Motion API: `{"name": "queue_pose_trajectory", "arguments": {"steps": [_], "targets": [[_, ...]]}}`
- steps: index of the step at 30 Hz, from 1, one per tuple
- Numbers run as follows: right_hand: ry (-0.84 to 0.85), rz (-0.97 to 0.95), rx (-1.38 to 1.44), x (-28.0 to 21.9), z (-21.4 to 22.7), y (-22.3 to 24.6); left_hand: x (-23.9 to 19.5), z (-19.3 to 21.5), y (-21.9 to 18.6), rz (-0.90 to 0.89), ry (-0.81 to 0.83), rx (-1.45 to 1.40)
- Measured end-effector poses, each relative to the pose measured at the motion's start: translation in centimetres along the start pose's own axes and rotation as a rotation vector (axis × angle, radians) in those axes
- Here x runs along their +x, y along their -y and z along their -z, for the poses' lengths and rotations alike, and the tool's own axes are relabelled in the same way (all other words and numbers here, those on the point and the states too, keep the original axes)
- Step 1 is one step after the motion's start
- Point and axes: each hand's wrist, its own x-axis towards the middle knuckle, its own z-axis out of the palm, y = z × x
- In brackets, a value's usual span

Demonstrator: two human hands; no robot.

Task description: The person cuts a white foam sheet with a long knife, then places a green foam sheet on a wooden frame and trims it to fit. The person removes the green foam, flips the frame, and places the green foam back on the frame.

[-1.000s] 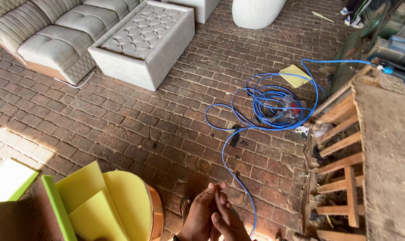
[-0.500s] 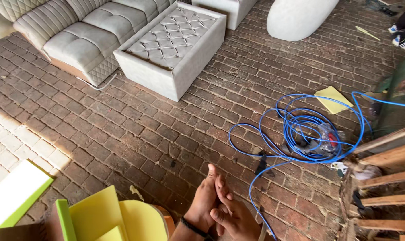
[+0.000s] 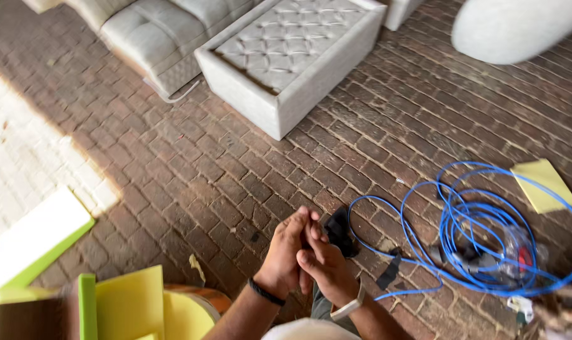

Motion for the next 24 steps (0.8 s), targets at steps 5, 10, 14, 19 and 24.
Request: {"name": "queue_pose_trajectory", "arguments": {"steps": [5, 10, 14, 19, 24], "targets": [[0.163, -0.104, 0.065, 7.5, 5.9, 1.7, 8.2, -2.7, -2.3, 0.003, -0.091, -0.043], [0.26, -0.049, 0.076, 13.7, 9.0, 1.9, 13.9, -3.8, -4.5, -0.048, -0.129, -0.054], [0.33, -0.037, 0.061, 17.3, 9.7, 1.3, 16.8, -2.9, -6.1, -0.026, -0.221, -0.035], [0.386, -0.063, 0.006, 22.3, 9.7, 0.5, 19.5, -0.7, -9.7, -0.094, -0.271, -0.056], [0.387, -0.163, 0.096, 30.1, 8.5, -0.4, 23.1, 0.9, -14.6, -0.18, -0.148, -0.171]]}}
